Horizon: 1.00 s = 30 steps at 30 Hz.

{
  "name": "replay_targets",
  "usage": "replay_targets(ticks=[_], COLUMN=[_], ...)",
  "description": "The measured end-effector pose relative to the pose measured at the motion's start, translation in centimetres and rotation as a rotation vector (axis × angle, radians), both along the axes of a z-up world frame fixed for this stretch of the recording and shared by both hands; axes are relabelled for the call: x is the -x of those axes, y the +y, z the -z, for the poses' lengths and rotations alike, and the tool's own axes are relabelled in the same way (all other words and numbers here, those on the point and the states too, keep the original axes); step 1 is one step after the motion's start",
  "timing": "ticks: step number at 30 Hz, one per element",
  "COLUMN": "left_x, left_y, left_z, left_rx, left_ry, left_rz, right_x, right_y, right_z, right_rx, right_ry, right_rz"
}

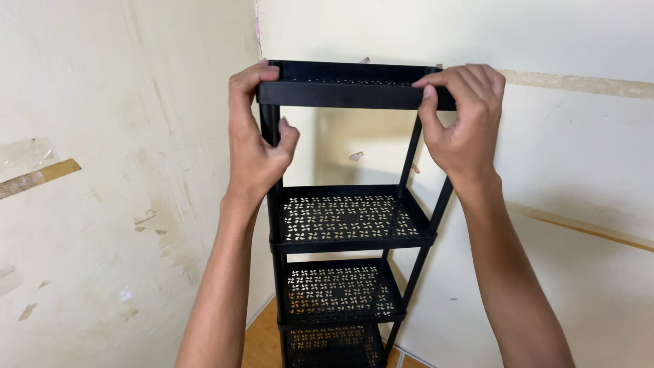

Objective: The person assembles a black metal shelving unit by inserting perforated shelves into the frame and adjusting their positions. The person then places a top tray onto the frame and secures it.

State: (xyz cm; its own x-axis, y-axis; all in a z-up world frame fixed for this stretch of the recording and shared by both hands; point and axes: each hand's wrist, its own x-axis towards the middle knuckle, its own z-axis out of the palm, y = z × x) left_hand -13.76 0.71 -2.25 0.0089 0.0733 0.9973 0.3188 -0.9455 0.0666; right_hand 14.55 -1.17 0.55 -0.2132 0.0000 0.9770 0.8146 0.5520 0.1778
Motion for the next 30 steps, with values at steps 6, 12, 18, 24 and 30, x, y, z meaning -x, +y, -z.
replay_targets(ticks=[6, 12, 18, 24, 30], left_x=[-1.0, -1.6, -1.7, -1.6, -1.4], left_y=[0.1, -0.2, 0.7, 1.6, 0.2], left_z=[-0.2, -0.5, -0.8, -0.4, -0.6], left_rx=[0.048, 0.096, 0.088, 0.083, 0.123], left_ry=[-0.093, -0.139, -0.18, -0.212, -0.189], left_rz=[0.031, -0.044, 0.004, 0.036, 0.09], right_x=[-3.2, -2.6, -2.5, -2.4, -3.0], right_y=[1.4, 3.0, 4.5, 5.4, 4.9], right_z=[2.0, 3.1, 3.4, 3.7, 4.0], right_rx=[-0.01, 0.093, 0.072, 0.019, 0.023], right_ry=[0.105, 0.308, 0.417, 0.406, 0.372], right_rz=[-0.249, -0.532, -0.498, -0.558, -0.588])
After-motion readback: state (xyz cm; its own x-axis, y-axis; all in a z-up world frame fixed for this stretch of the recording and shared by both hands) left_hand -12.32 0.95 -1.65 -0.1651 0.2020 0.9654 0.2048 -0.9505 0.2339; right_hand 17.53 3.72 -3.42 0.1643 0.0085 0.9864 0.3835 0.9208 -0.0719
